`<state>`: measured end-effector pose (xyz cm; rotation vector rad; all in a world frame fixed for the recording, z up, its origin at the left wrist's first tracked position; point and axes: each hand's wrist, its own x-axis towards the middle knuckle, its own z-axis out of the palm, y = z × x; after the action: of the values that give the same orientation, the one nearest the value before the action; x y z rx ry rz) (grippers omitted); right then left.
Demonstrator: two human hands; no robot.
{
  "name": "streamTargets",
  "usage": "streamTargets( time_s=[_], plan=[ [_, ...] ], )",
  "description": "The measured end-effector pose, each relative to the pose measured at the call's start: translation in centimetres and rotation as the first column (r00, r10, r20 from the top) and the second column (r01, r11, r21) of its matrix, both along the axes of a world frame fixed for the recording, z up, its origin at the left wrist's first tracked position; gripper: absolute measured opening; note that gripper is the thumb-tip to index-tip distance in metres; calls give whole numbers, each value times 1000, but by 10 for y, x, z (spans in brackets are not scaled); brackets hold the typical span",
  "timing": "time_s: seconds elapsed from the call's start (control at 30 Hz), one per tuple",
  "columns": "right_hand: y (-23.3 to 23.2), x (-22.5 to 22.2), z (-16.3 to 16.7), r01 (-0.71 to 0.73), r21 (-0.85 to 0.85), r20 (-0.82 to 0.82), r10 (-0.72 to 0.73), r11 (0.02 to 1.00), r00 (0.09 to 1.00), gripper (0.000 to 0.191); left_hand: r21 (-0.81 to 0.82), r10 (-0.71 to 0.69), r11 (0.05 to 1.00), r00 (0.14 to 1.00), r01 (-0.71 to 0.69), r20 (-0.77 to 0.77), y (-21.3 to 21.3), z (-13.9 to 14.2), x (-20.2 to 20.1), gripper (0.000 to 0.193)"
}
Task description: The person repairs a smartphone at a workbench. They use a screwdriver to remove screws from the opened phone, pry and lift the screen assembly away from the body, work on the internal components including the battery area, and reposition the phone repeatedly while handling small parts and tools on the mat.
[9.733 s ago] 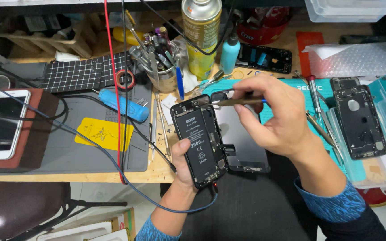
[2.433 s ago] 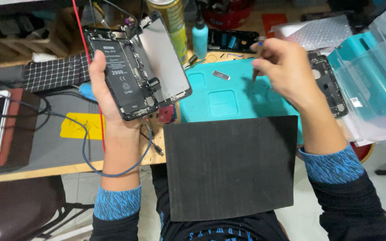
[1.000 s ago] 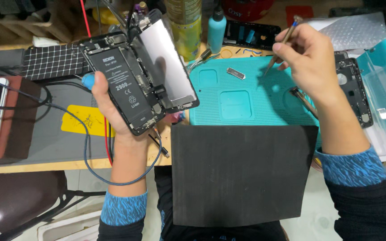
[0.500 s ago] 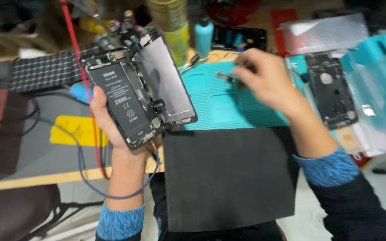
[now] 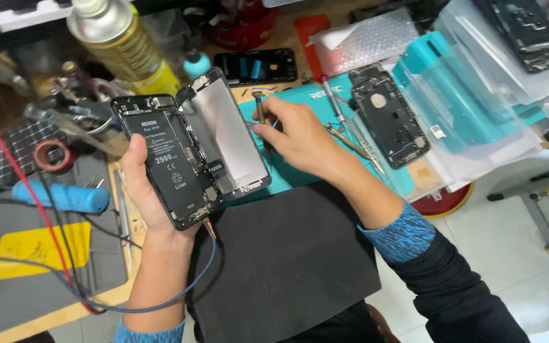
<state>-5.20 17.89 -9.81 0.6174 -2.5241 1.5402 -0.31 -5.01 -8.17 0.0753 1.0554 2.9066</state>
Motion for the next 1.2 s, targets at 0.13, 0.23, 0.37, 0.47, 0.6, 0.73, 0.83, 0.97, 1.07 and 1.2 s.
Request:
streamTargets(
  time_s=[0.13, 0.23, 0.37, 0.47, 0.6, 0.73, 0.83, 0.97, 1.07, 1.2],
  plan=[
    [14, -1, -6, 55, -36, 67, -53, 998, 996, 19, 16, 9, 1000, 994, -11, 113, 18, -8, -8, 47],
    [19, -3, -12, 88, -50, 14, -87, 995, 996, 19, 12, 5, 1000, 993, -7, 122, 26, -14, -12, 48],
    [19, -11, -24, 108, -56, 46, -105, 993, 993, 21, -7, 37, 999, 995, -36, 93, 32, -21, -20, 49],
    [24, -18, -37, 42, -75, 4, -42, 996, 999, 20, -14, 58, 998, 997, -57, 48, 43, -27, -25, 50],
    [16, -25, -48, -1, 39, -52, 4, 999, 999, 18, -11, 173, 985, 973, -173, 155, 46, -26, -25, 53],
    [-2, -25, -42, -155, 46, -133, 159, 987, 978, 23, -25, 117, 993, 993, -117, 3, 34, -18, -23, 52],
    [-16, -20, -33, -204, 3, -111, 203, 979, 973, 28, -7, 130, 991, 991, -130, -4, 25, -12, -19, 52],
    [-26, -19, -26, -170, 113, 0, 172, 979, 985, 27, 39, 122, 992, 992, -123, 7, 22, -13, -18, 52],
    [-28, -18, -25, -148, 142, -7, 150, 979, 989, 26, 30, 133, 991, 991, -133, 10, 15, -15, -18, 52],
    [-23, -13, -26, -160, 62, -179, 169, 985, 969, 40, 23, 134, 991, 991, -134, 0, 5, -21, -19, 51]
  ],
)
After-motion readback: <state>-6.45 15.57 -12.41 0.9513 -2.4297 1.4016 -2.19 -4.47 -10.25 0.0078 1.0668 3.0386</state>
